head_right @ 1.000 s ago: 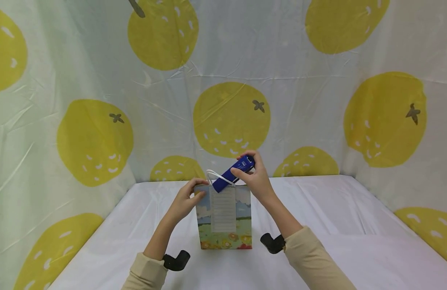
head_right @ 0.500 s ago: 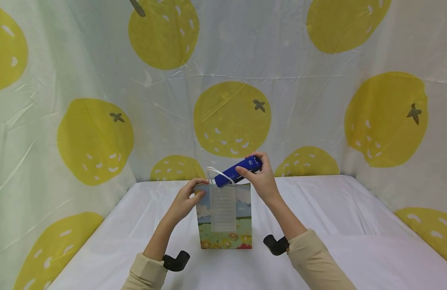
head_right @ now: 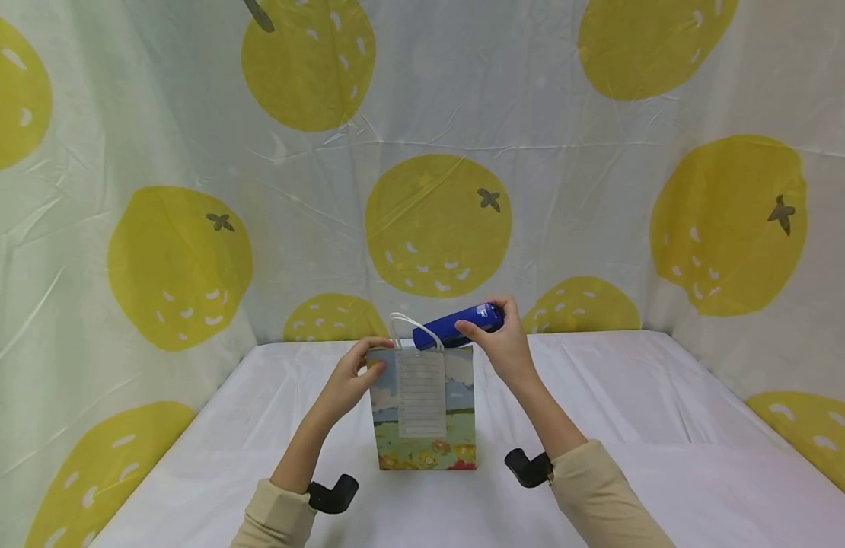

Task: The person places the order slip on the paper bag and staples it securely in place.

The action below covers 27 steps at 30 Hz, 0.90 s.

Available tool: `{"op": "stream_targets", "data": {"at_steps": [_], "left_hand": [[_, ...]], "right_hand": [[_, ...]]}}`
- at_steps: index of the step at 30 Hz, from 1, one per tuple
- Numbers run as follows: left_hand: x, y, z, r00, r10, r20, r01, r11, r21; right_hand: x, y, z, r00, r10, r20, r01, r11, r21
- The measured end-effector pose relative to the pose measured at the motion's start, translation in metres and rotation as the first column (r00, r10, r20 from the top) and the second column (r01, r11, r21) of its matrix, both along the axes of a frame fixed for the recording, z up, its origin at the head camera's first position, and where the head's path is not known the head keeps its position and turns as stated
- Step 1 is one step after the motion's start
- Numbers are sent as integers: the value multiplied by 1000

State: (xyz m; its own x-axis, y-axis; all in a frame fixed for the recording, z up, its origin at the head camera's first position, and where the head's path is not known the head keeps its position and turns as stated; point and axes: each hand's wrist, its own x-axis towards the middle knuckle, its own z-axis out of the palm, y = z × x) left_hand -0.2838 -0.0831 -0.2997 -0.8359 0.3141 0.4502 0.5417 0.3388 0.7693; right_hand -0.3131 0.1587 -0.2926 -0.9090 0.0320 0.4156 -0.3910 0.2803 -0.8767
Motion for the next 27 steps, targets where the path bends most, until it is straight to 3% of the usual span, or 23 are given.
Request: {"op": "stream_targets", "data": {"at_steps": [4,12,18,24,27], "left_hand": [[-1,0,-2,1000,6,-2,-6,1000,4],[-25,-4,-24,1000,15,-24,-14,1000,9],[-27,-6,-27,998,-2,-60,1,1000,-4],[-23,-6,-24,998,-6,-67,6,1000,1],[-27,-8,-27,996,-14,-86,14,1000,-2]], "right_hand": [[2,2,-3,998,-39,40,39,999,-1],[6,10,-13,998,-47,52,49,997,-53],[11,20,-29,998,-20,55,24,997,-70],[21,25,-38,994,59,95,-38,976,-214],[26,27,-39,991,73,115,-45,972,-231]]}}
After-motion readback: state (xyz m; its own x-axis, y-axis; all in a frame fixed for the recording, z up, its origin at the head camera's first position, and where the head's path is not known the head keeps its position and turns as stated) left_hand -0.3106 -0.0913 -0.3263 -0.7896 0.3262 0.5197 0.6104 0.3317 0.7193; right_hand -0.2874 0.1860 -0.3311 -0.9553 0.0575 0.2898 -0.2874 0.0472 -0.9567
